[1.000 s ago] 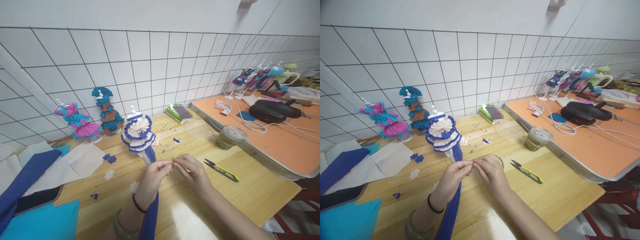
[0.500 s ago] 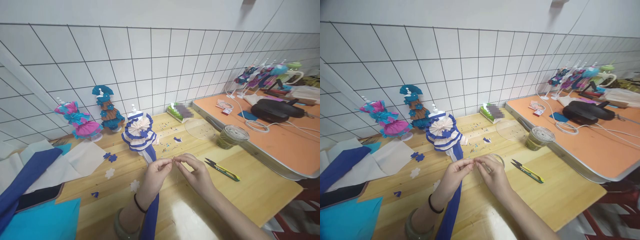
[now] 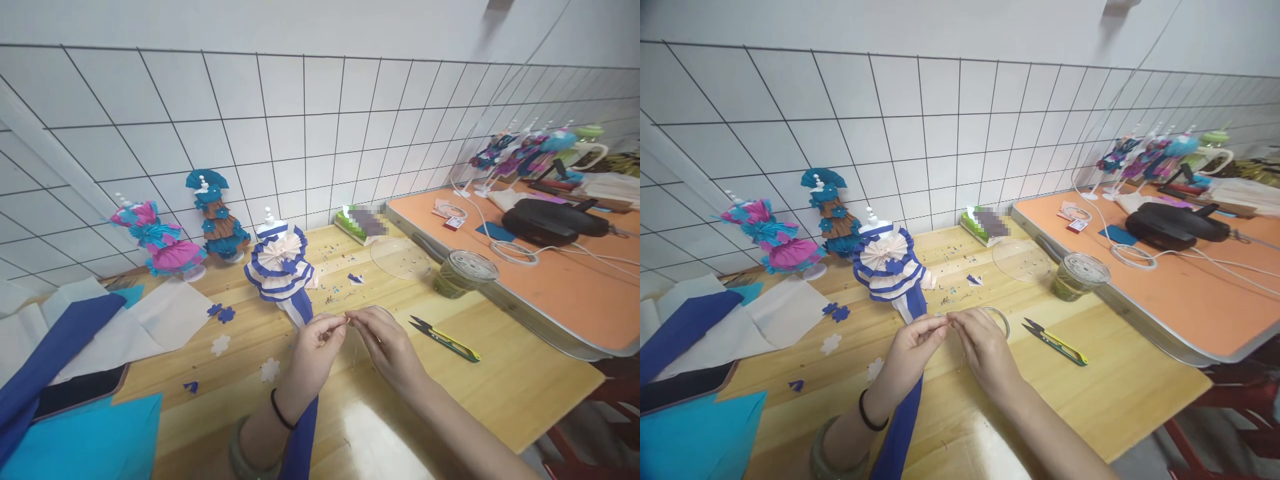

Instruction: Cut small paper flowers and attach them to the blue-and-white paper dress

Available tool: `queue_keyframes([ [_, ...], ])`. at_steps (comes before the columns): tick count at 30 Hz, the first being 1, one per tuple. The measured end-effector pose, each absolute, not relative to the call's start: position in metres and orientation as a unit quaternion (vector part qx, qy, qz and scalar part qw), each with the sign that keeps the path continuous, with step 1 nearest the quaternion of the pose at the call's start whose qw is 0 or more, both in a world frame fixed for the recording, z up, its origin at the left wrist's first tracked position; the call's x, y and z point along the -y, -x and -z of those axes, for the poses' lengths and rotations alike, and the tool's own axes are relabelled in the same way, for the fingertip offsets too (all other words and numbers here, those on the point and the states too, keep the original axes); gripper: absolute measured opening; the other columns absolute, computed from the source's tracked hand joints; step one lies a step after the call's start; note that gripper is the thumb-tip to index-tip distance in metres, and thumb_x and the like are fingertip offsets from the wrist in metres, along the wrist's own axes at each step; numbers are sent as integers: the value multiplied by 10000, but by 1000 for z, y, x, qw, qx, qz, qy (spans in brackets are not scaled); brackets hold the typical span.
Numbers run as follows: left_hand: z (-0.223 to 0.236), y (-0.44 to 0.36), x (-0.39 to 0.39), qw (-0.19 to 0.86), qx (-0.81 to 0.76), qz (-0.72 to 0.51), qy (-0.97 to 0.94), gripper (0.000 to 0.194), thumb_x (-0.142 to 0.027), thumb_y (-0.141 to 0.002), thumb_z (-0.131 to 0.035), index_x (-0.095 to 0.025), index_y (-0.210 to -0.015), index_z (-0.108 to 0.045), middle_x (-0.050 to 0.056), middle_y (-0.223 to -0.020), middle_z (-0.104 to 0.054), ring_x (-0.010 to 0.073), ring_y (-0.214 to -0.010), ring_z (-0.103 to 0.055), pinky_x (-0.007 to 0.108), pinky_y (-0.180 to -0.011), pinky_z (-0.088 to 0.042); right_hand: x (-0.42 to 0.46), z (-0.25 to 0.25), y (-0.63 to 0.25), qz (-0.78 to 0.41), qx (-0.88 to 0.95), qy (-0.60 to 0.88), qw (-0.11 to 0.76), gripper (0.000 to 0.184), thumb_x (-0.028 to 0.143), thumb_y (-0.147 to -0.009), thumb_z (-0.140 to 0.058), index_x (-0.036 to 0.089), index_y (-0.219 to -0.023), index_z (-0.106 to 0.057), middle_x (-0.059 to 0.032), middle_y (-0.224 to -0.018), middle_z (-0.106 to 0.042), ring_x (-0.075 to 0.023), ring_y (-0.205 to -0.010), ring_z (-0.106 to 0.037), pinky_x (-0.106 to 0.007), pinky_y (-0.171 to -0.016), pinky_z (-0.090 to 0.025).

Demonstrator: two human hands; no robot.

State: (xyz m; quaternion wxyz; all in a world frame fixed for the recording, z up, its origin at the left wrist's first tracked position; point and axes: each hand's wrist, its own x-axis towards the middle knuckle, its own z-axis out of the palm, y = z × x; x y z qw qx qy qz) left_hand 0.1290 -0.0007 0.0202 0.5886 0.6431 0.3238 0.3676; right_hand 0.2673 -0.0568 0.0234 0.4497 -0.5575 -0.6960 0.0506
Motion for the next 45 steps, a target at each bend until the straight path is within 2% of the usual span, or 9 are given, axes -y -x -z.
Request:
queue_keyframes([
  [9, -27, -127, 2, 685, -318, -338, -562, 204, -281, -767, -566, -190, -895, -696, 34, -772, -621, 139, -740, -510, 262, -717, -396, 56, -22, -265, -57, 702, 556, 442, 265, 102, -880, -379, 195, -1088, -513, -78, -817, -575, -188, -766, -544, -338, -678, -462],
  [14, -29, -127, 2, 737, -313, -330, -499, 180, -240, -749, -576, -170, -858, -700, 40, -755, -619, 128, -707, -501, 255, -672, -383, 57, -21, -265, -36, 711, 554, 432, 276, 140, -870, -438, 213, -1122, -524, -86, -848, -597, -197, -778, -554, -347, -680, -469],
  [17, -31, -127, 2, 723, -313, -323, -524, 189, -205, -741, -569, -173, -873, -700, 50, -802, -640, 141, -740, -519, 261, -697, -392, 56, -20, -267, -51, 698, 557, 448, 229, 165, -858, -477, 215, -1056, -579, -81, -834, -611, -194, -768, -562, -339, -676, -470],
  [21, -31, -128, 0, 670, -316, -334, -583, 158, -211, -730, -576, -181, -802, -712, 56, -843, -654, 177, -837, -551, 284, -789, -408, 55, -24, -271, -164, 643, 565, 490, 147, 230, -850, -502, 212, -884, -644, -54, -776, -628, -176, -737, -588, -302, -670, -478],
  [24, -29, -128, -1, 639, -323, -342, -609, 151, -226, -729, -579, -182, -782, -713, 70, -885, -656, 202, -891, -566, 310, -830, -418, 55, -28, -271, -224, 599, 586, 497, 197, 294, -862, -474, 193, -806, -633, -43, -753, -622, -168, -718, -587, -277, -655, -469],
  [28, -27, -128, -3, 659, -349, -338, -574, 161, -245, -701, -618, -161, -809, -704, 89, -899, -674, 218, -890, -586, 329, -825, -432, 57, -31, -268, -200, 600, 611, 476, 285, 320, -892, -393, 180, -717, -569, -19, -648, -543, -147, -620, -534, -256, -598, -433],
  [33, -32, -124, -11, 703, -371, -382, -471, 250, -230, -672, -656, -146, -908, -660, 43, -743, -662, 142, -716, -584, 256, -684, -441, 56, -28, -267, -146, 650, 605, 436, 329, 285, -912, -332, 197, -618, -450, -2, -586, -473, -137, -564, -478, -251, -565, -390],
  [38, -45, -116, -21, 725, -350, -446, -392, 320, -225, -698, -643, -126, -997, -585, 32, -724, -626, 110, -658, -572, 236, -629, -438, 53, -30, -266, -113, 695, 582, 407, 308, 258, -898, -371, 200, -597, -393, 11, -565, -419, -129, -532, -419, -260, -545, -344],
  [45, -60, -110, -32, 714, -355, -494, -347, 366, -253, -672, -676, -124, -986, -539, 3, -643, -602, 76, -510, -538, 178, -467, -408, 47, -42, -261, -138, 714, 547, 415, 126, 210, -864, -449, 186, -752, -503, -21, -667, -528, -140, -620, -497, -263, -584, -404],
])
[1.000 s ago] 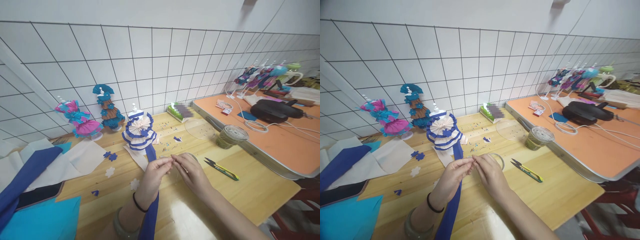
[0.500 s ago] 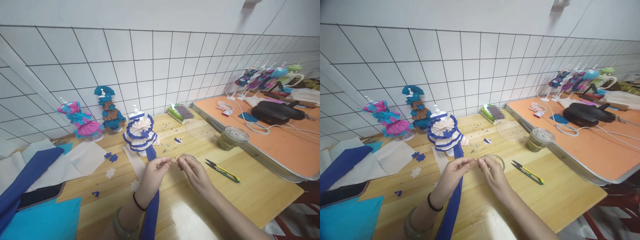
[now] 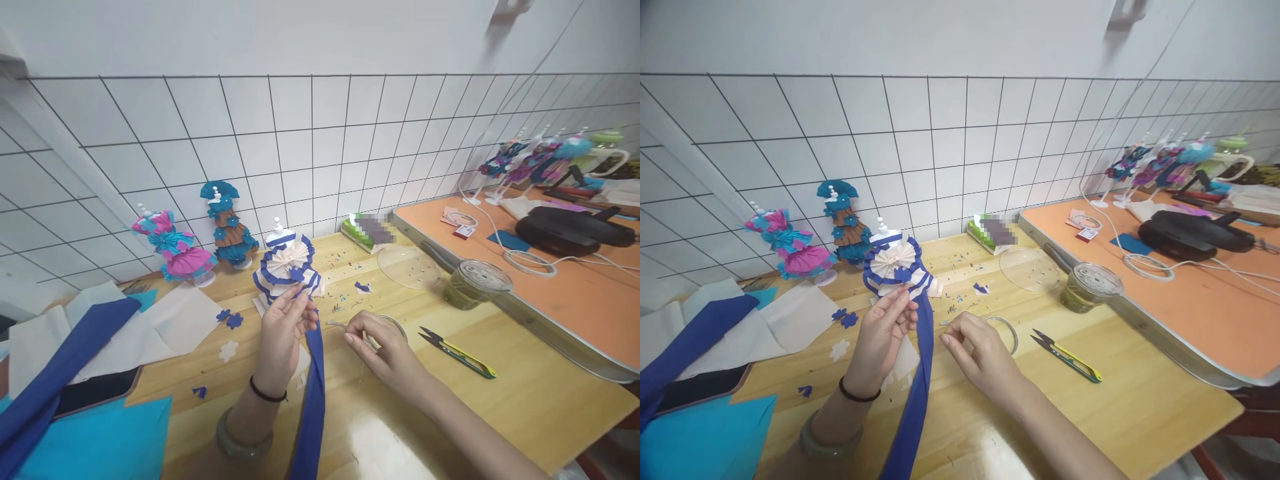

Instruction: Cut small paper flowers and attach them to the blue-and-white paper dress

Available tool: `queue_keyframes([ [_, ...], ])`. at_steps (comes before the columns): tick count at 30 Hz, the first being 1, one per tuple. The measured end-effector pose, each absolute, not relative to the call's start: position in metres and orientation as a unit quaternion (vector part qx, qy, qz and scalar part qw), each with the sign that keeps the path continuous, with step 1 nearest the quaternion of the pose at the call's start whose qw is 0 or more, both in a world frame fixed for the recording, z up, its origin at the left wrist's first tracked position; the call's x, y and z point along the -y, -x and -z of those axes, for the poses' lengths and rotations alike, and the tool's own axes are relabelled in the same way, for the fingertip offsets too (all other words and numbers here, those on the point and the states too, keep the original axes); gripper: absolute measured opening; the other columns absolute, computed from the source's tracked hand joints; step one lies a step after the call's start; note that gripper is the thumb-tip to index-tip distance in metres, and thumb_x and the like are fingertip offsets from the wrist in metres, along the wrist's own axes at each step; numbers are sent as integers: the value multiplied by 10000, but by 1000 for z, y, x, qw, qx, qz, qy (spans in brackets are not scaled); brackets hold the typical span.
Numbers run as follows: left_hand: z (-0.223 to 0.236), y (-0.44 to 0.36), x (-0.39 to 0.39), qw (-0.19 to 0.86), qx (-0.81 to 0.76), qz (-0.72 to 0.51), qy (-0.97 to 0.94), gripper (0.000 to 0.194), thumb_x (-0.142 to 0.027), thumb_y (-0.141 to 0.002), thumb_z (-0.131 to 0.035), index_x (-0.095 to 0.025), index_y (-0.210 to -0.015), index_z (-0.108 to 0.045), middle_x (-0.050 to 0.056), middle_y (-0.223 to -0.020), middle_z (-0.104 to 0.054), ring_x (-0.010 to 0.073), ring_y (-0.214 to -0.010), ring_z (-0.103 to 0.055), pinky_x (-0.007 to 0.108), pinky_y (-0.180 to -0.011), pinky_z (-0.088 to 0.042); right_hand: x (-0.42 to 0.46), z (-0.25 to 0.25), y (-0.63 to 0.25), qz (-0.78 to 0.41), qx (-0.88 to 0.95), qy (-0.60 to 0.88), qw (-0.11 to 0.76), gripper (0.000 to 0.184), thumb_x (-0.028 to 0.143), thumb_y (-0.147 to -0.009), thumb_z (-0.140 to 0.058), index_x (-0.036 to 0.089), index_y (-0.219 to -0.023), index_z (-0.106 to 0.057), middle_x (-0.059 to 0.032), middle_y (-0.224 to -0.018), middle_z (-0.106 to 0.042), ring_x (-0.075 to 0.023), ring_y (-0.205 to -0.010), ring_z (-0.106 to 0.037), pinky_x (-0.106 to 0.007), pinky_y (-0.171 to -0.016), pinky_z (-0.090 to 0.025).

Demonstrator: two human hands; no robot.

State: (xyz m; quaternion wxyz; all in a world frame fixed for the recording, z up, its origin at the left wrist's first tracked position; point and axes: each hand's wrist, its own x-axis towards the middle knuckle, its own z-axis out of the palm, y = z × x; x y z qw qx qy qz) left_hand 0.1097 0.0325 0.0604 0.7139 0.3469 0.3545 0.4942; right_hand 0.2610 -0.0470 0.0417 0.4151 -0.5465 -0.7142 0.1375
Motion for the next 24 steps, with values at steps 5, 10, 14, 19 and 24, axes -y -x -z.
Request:
queue_keyframes([
  [5, -62, -111, -41, 713, -353, -501, -340, 263, -291, -653, -691, -133, -800, -541, -16, -602, -591, 45, -440, -506, 138, -400, -360, 41, -44, -258, -183, 717, 492, 458, 153, 186, -867, -450, 192, -889, -601, -60, -777, -610, -155, -714, -575, -270, -638, -462],
  [10, -67, -116, -48, 686, -372, -527, -336, 278, -317, -619, -703, -147, -676, -491, -33, -549, -576, 36, -377, -478, 122, -330, -290, 38, -46, -254, -224, 709, 470, 475, 183, 176, -850, -480, 216, -912, -647, -62, -841, -611, -158, -783, -590, -284, -691, -485],
  [14, -68, -119, -51, 683, -379, -537, -320, 268, -292, -617, -689, -157, -652, -460, -35, -523, -574, 42, -355, -476, 122, -310, -273, 37, -48, -252, -246, 696, 478, 477, 140, 188, -833, -509, 203, -867, -645, -55, -804, -639, -159, -750, -605, -281, -678, -495],
  [19, -66, -119, -54, 681, -379, -542, -314, 245, -286, -639, -659, -158, -644, -449, -35, -495, -574, 41, -323, -458, 123, -298, -268, 33, -52, -253, -262, 661, 519, 475, 96, 227, -800, -563, 187, -746, -632, -36, -712, -656, -154, -669, -608, -262, -620, -492],
  [24, -65, -119, -56, 671, -386, -542, -326, 279, -316, -629, -669, -161, -617, -437, -37, -477, -567, 47, -301, -451, 132, -280, -255, 19, -58, -252, -223, 669, 513, 489, 183, 263, -832, -526, 185, -717, -645, -30, -668, -640, -149, -625, -588, -261, -595, -472],
])
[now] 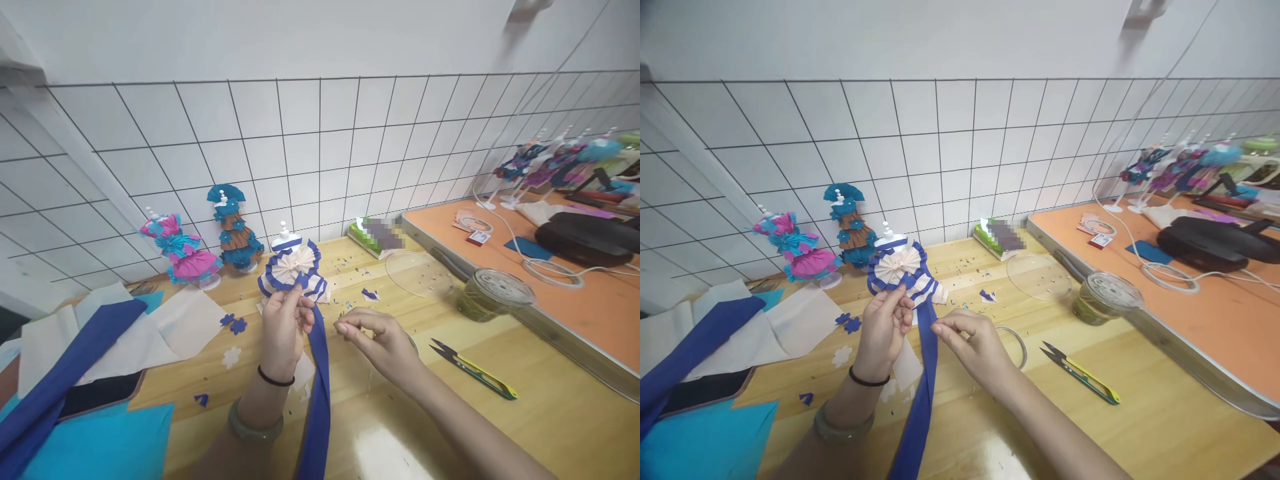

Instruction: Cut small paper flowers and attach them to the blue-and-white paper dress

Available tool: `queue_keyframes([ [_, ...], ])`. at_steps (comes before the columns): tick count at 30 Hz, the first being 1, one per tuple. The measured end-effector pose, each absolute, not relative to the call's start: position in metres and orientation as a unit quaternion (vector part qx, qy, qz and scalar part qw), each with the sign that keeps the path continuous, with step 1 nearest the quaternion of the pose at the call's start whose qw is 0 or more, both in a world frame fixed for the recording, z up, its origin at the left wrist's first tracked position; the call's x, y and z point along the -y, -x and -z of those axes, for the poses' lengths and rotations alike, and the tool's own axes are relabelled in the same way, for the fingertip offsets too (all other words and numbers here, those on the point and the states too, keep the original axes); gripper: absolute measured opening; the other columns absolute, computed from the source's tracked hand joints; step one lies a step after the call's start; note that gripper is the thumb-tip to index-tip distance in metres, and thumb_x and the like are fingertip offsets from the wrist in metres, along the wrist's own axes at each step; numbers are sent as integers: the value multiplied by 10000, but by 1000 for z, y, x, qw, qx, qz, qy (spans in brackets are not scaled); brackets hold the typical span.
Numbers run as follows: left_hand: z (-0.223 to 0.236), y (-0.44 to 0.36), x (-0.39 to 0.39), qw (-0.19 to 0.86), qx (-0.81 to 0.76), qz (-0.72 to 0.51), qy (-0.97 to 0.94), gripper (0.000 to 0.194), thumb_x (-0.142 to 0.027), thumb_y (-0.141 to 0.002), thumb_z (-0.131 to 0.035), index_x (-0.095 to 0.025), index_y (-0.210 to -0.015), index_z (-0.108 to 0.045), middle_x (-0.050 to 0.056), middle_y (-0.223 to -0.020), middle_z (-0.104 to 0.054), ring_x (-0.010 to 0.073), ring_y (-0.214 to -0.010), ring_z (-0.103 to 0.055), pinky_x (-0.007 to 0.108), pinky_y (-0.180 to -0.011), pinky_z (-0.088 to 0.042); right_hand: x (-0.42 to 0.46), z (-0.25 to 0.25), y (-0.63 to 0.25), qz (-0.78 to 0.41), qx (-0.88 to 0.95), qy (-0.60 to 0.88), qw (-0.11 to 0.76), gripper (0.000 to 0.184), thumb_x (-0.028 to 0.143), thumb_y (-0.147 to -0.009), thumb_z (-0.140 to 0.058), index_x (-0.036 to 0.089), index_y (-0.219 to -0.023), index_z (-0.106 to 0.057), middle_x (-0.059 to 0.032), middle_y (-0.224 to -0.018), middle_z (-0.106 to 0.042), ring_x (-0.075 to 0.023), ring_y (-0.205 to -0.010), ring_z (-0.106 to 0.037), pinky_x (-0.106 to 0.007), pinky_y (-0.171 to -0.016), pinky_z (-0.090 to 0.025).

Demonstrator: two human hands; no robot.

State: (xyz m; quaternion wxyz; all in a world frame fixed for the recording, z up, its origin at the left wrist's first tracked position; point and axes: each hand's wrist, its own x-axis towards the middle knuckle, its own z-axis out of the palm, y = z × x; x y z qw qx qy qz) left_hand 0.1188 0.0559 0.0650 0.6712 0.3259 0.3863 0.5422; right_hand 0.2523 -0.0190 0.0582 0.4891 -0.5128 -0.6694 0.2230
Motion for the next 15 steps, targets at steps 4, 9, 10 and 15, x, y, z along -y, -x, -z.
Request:
queue_keyframes([
  [4, -65, -118, -57, 669, -387, -544, -329, 278, -331, -623, -668, -158, -605, -452, -37, -470, -567, 49, -294, -444, 139, -278, -254, 3, -59, -247, -176, 679, 498, 510, 204, 244, -870, -464, 193, -909, -657, -49, -749, -621, -155, -679, -576, -272, -622, -463],
  [9, -64, -116, -58, 675, -381, -544, -320, 233, -293, -630, -659, -151, -598, -477, -42, -472, -562, 42, -291, -433, 140, -277, -246, -17, -54, -236, -150, 695, 478, 516, 307, 176, -884, -411, 211, -1154, -552, -43, -789, -559, -148, -719, -547, -273, -660, -452],
  [10, -64, -115, -59, 678, -378, -543, -321, 227, -285, -629, -659, -150, -595, -481, -44, -469, -557, 41, -289, -429, 140, -275, -240, -20, -53, -234, -149, 698, 475, 514, 323, 165, -885, -401, 211, -1174, -537, -43, -793, -553, -147, -728, -544, -273, -670, -450],
  [15, -65, -114, -59, 694, -369, -529, -320, 212, -265, -623, -659, -140, -580, -493, -49, -465, -534, 29, -281, -409, 135, -268, -210, -28, -50, -230, -161, 712, 473, 493, 360, 144, -890, -371, 195, -1225, -493, -54, -830, -554, -152, -776, -537, -278, -707, -440],
])
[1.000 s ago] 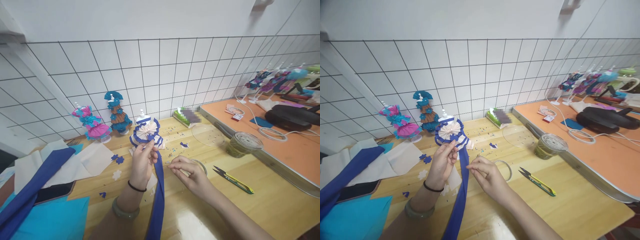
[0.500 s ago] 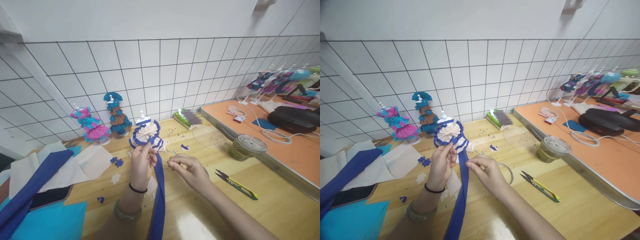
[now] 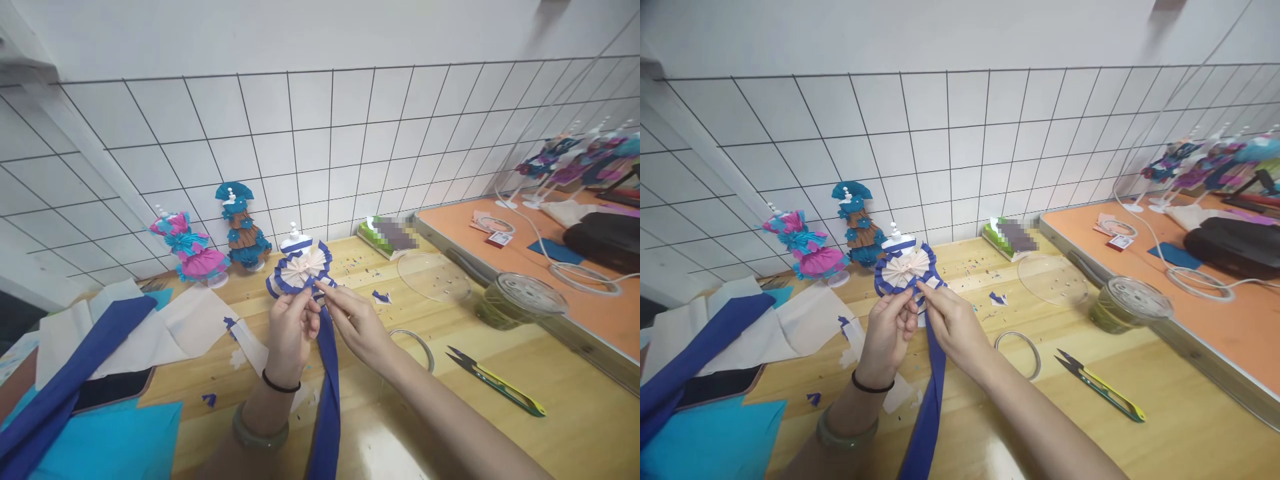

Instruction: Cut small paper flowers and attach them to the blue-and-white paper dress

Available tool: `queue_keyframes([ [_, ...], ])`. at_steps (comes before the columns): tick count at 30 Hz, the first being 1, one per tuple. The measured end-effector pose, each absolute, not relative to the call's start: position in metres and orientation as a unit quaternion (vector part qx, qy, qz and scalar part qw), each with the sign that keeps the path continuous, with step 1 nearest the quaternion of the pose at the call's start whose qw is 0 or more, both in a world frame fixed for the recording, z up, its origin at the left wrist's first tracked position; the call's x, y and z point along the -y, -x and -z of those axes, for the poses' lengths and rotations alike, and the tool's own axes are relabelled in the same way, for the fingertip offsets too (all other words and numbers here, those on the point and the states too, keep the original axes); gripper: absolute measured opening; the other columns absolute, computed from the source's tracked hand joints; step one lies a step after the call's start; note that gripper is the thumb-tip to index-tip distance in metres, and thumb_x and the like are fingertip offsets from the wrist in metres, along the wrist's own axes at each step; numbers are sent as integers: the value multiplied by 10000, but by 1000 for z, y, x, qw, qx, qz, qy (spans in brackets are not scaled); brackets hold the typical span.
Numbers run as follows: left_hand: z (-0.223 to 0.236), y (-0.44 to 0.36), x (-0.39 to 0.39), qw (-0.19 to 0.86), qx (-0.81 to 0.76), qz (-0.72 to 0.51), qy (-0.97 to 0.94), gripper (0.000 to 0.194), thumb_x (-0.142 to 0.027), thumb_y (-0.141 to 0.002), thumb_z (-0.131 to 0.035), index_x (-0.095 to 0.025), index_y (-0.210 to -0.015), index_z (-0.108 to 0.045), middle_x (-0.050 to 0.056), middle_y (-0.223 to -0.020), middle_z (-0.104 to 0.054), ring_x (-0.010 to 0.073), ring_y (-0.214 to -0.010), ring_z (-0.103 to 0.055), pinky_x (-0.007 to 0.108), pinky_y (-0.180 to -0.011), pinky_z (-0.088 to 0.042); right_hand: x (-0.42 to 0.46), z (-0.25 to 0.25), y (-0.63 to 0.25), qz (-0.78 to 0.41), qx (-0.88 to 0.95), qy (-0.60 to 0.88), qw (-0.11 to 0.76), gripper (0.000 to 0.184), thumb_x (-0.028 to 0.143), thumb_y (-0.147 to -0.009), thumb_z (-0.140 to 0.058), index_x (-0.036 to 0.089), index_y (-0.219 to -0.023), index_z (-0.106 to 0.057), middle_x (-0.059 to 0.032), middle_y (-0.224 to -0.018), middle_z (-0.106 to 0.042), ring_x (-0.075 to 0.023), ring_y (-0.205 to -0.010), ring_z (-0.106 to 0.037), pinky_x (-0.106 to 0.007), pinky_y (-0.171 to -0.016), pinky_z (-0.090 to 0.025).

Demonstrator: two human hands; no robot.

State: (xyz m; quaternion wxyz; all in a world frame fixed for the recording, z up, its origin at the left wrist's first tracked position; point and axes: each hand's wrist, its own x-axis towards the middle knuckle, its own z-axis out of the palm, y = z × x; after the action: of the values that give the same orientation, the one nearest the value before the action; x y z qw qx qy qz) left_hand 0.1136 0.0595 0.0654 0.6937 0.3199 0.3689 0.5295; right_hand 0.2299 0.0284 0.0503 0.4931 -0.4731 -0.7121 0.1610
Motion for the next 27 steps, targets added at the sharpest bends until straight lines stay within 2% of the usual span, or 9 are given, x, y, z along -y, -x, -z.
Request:
queue_keyframes([
  [16, -62, -114, -64, 712, -349, -530, -300, 208, -257, -657, -624, -140, -574, -472, -51, -459, -524, 23, -266, -386, 133, -254, -181, -32, -48, -228, -153, 728, 484, 462, 377, 146, -889, -358, 171, -1251, -458, -71, -869, -567, -164, -806, -541, -291, -731, -445],
  [27, -65, -114, -61, 717, -349, -531, -287, 259, -343, -710, -581, -138, -589, -480, -33, -448, -542, 37, -260, -393, 138, -254, -216, -34, -47, -226, -87, 756, 520, 388, 400, 169, -892, -327, 151, -1282, -412, -84, -855, -580, -183, -784, -559, -299, -691, -467],
])
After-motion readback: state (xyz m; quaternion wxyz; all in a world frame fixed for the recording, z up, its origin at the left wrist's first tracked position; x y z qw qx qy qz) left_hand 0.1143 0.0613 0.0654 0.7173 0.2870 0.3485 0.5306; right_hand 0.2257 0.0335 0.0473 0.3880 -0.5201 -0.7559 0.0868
